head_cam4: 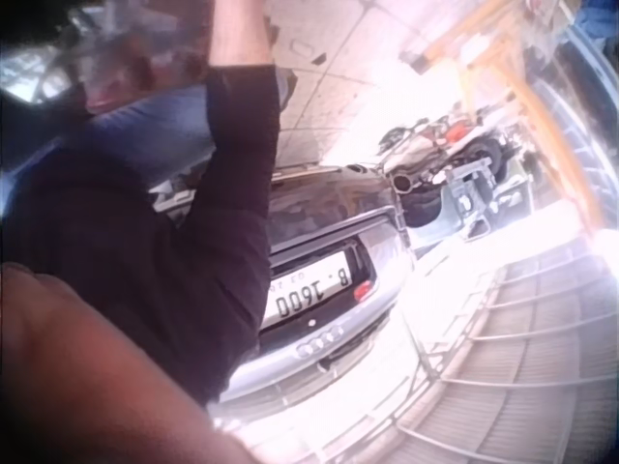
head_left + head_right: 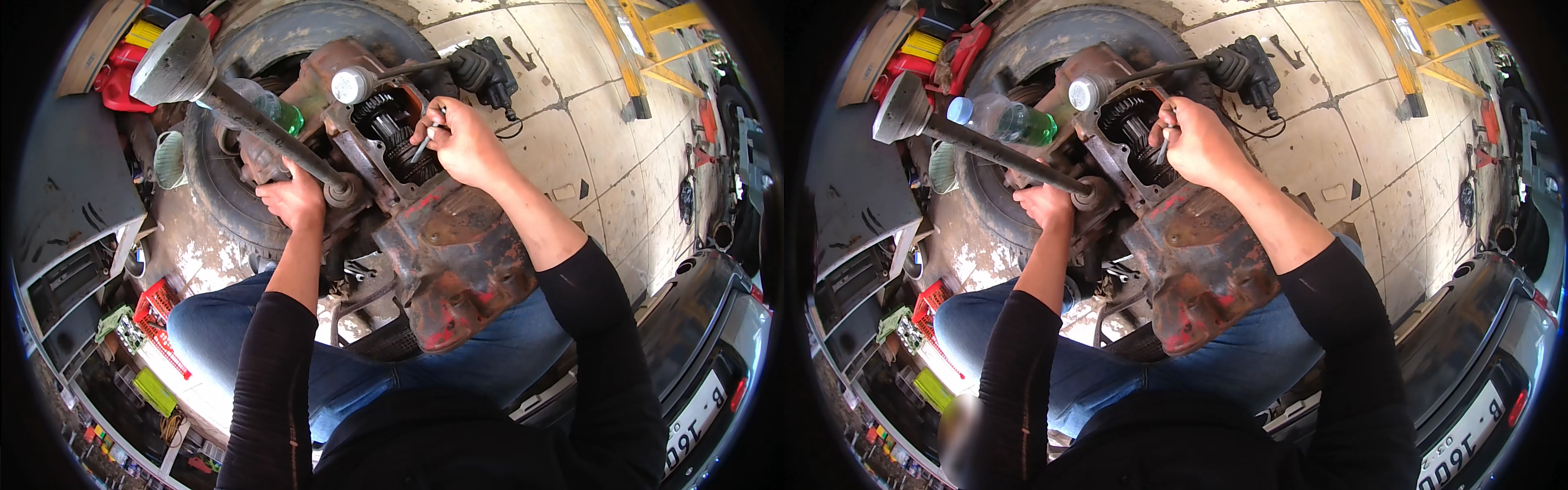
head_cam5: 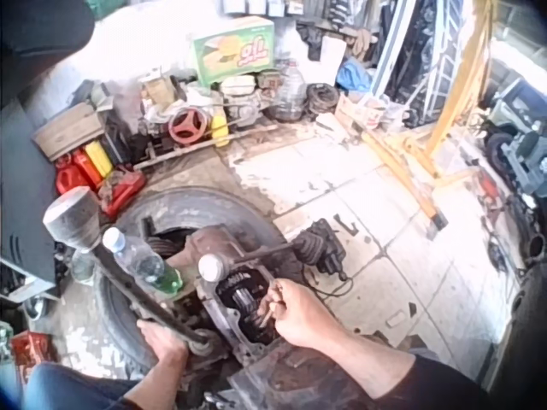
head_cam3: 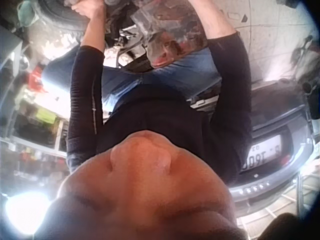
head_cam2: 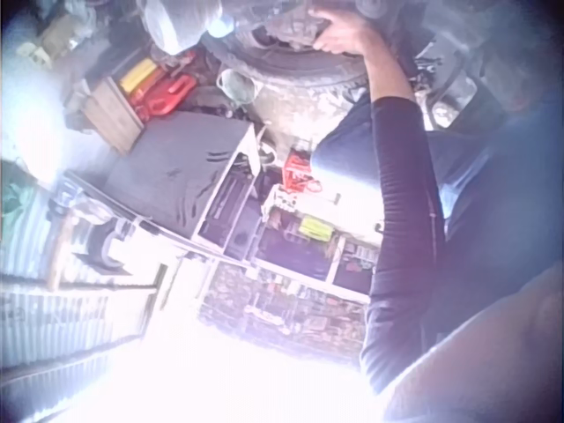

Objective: The person sits on the floor and works on an open transmission housing, using a small metal tool to probe and adjust internal gears. They also pour liquid from a plastic bottle into the housing and continue manipulating the gears with the tool.

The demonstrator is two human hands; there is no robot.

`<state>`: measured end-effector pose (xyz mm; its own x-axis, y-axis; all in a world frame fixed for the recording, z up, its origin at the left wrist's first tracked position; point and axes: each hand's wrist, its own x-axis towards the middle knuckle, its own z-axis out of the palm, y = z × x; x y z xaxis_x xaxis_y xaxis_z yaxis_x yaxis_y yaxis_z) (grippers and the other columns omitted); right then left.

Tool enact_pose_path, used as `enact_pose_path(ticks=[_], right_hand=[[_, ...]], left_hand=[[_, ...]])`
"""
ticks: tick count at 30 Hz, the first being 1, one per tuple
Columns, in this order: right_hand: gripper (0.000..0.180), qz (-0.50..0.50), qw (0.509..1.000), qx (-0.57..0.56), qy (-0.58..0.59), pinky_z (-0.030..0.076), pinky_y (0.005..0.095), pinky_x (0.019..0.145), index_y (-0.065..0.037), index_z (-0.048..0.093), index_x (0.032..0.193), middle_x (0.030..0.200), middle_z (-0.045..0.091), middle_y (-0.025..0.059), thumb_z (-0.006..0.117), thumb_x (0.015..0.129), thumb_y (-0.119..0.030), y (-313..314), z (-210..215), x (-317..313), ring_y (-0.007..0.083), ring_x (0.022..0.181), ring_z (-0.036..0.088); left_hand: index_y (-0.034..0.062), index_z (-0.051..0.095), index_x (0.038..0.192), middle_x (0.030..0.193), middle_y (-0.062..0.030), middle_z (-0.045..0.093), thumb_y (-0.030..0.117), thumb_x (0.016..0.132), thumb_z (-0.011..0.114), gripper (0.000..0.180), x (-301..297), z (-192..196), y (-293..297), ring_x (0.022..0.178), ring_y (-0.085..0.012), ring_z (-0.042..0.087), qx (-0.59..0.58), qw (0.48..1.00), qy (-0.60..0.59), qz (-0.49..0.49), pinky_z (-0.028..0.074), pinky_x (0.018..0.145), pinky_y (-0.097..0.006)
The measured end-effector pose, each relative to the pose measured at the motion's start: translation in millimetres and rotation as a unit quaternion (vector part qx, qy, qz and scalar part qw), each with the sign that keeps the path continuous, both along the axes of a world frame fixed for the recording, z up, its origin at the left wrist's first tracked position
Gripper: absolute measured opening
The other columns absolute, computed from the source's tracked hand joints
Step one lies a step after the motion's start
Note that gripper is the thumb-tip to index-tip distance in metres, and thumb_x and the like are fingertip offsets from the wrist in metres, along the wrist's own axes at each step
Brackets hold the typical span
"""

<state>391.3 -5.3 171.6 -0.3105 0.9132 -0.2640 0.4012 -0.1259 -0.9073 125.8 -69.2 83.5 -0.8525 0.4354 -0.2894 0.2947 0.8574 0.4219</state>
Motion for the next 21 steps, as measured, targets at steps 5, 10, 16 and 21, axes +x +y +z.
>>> enact_pose_path(ticks=[5, 10, 16, 21], right_hand=[[0.025, 0.030, 0.999, -0.007, 0.033, 0.053, 0.0309, 0.081, -0.009, 0.038, 0.089, 0.088, 0.068, 0.0076, 0.047, 0.097, 0.014, -5.3, 9.4, -4.0, 0.0159, 0.093, 0.069], [0.020, 0.071, 0.994, 0.064, -0.062, 0.052, 0.0310, 0.076, -0.006, 0.039, 0.087, 0.088, 0.073, 0.0104, 0.050, 0.096, 0.009, -3.7, 36.6, -7.6, 0.0185, 0.084, 0.069], [0.018, 0.073, 0.995, 0.074, -0.010, 0.052, 0.0342, 0.076, -0.004, 0.043, 0.088, 0.088, 0.075, 0.0124, 0.052, 0.096, 0.010, -6.5, 17.1, -8.7, 0.0223, 0.078, 0.067], [0.021, -0.009, 0.994, -0.017, 0.112, 0.051, 0.0331, 0.073, -0.006, 0.042, 0.088, 0.091, 0.077, 0.0094, 0.050, 0.096, 0.011, 6.0, 11.1, 3.0, 0.0164, 0.078, 0.063]], left_hand=[[-0.0133, 0.037, 0.132, 0.132, -0.0390, 0.053, 0.075, 0.090, 0.059, 0.100, -1.2, -7.3, 1.6, 0.129, -0.0517, 0.054, 0.005, 1.000, 0.009, 0.009, 0.044, 0.111, -0.055], [-0.0131, 0.041, 0.129, 0.133, -0.0396, 0.057, 0.077, 0.086, 0.064, 0.103, -4.5, -8.8, 0.0, 0.127, -0.0502, 0.059, -0.003, 1.000, 0.024, 0.020, 0.047, 0.110, -0.054], [-0.0128, 0.038, 0.134, 0.137, -0.0381, 0.056, 0.078, 0.088, 0.062, 0.104, -5.9, -6.8, 0.7, 0.129, -0.0491, 0.059, -0.009, 1.000, 0.013, 0.013, 0.047, 0.110, -0.053], [-0.0126, 0.038, 0.130, 0.130, -0.0374, 0.058, 0.076, 0.089, 0.063, 0.101, -3.9, -8.8, 3.4, 0.124, -0.0507, 0.060, 0.004, 1.000, 0.004, 0.019, 0.049, 0.107, -0.055]])
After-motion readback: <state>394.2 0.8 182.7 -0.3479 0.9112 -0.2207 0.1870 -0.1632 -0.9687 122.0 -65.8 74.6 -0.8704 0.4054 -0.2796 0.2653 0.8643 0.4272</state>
